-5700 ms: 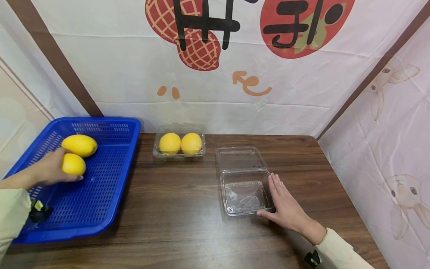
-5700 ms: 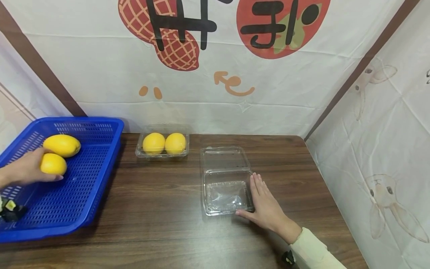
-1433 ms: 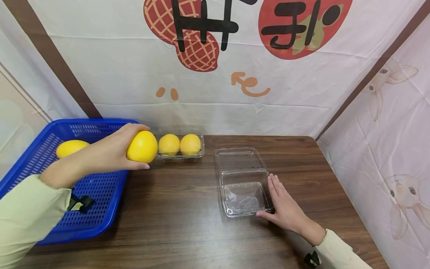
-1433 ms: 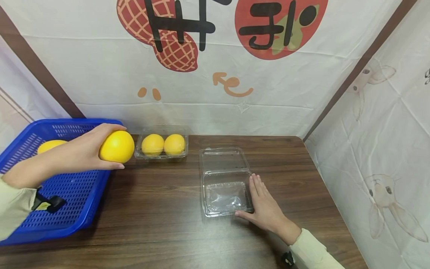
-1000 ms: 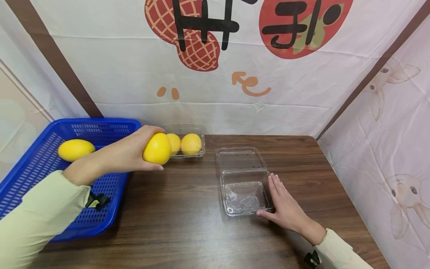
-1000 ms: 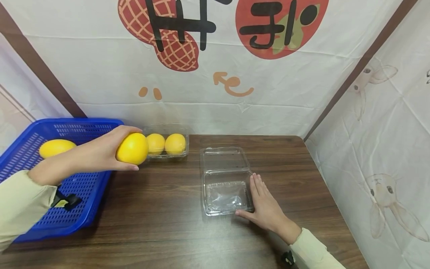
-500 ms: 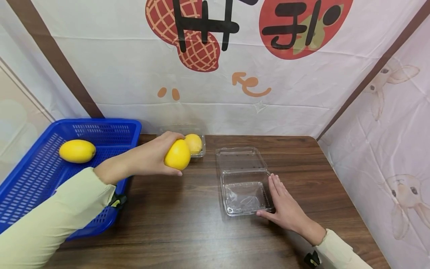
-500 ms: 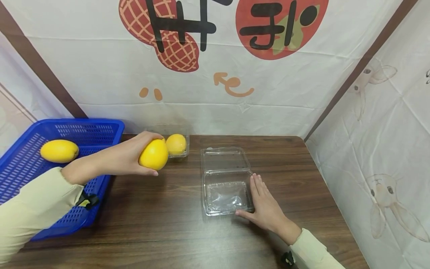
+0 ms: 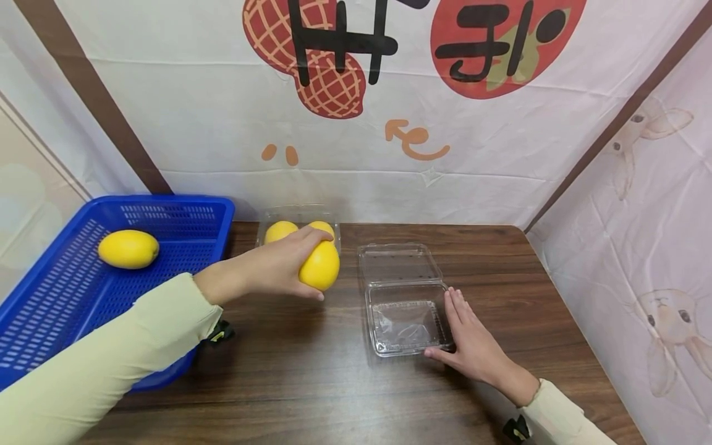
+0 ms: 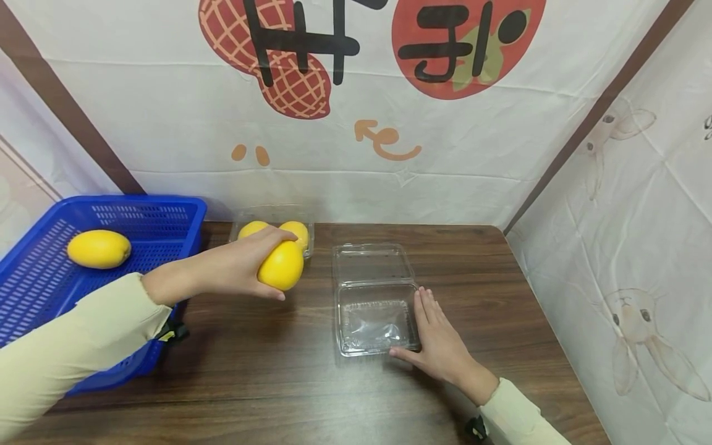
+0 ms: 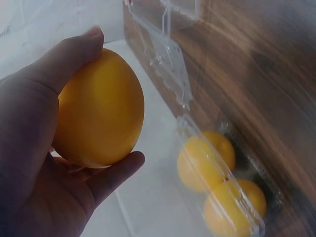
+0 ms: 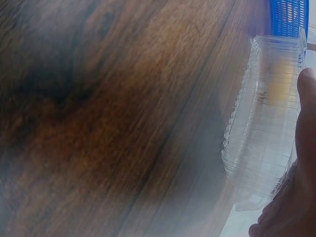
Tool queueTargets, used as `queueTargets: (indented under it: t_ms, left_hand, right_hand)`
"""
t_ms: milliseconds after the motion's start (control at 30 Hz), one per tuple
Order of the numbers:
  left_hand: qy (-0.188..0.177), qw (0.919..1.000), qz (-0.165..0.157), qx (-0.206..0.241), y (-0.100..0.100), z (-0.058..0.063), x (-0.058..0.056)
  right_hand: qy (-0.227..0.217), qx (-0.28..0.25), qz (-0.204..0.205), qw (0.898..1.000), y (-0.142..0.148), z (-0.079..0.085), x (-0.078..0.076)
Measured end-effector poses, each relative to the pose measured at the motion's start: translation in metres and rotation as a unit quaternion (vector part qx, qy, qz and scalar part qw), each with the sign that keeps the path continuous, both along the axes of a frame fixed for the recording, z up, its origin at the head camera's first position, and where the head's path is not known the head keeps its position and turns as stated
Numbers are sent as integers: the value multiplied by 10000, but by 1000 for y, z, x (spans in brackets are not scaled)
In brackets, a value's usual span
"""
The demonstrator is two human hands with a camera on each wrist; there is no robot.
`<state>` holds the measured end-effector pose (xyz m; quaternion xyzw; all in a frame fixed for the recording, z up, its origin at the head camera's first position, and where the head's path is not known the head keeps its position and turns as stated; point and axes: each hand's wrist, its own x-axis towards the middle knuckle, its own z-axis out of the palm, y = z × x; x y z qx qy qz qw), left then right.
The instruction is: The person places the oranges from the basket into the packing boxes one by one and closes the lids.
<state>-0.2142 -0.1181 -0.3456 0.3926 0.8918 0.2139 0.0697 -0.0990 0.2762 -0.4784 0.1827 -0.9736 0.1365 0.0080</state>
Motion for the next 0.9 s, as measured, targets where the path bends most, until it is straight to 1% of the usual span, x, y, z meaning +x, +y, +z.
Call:
queueTargets:
  t_ms: [200, 433, 567, 767, 900]
  left_hand:
    - [-71, 9998, -110, 140, 13, -5, 3]
    - [-53, 9996, -250, 138, 29, -15, 6]
    - [-129, 9991, -368, 139, 39, -20, 8]
    - [-210, 9987, -468, 19, 58, -19, 11]
    - [-310, 9976, -609, 76, 71, -22, 11]
  right_hand:
    - [27, -13, -4, 10000, 0, -1, 0]
    - [18, 15, -28, 10000, 1, -1, 0]
    - [-22, 24, -27, 10000, 1, -1, 0]
    - [12, 25, -4, 10000, 0, -2, -1]
    - [-148, 43, -80, 9998, 0, -1, -2]
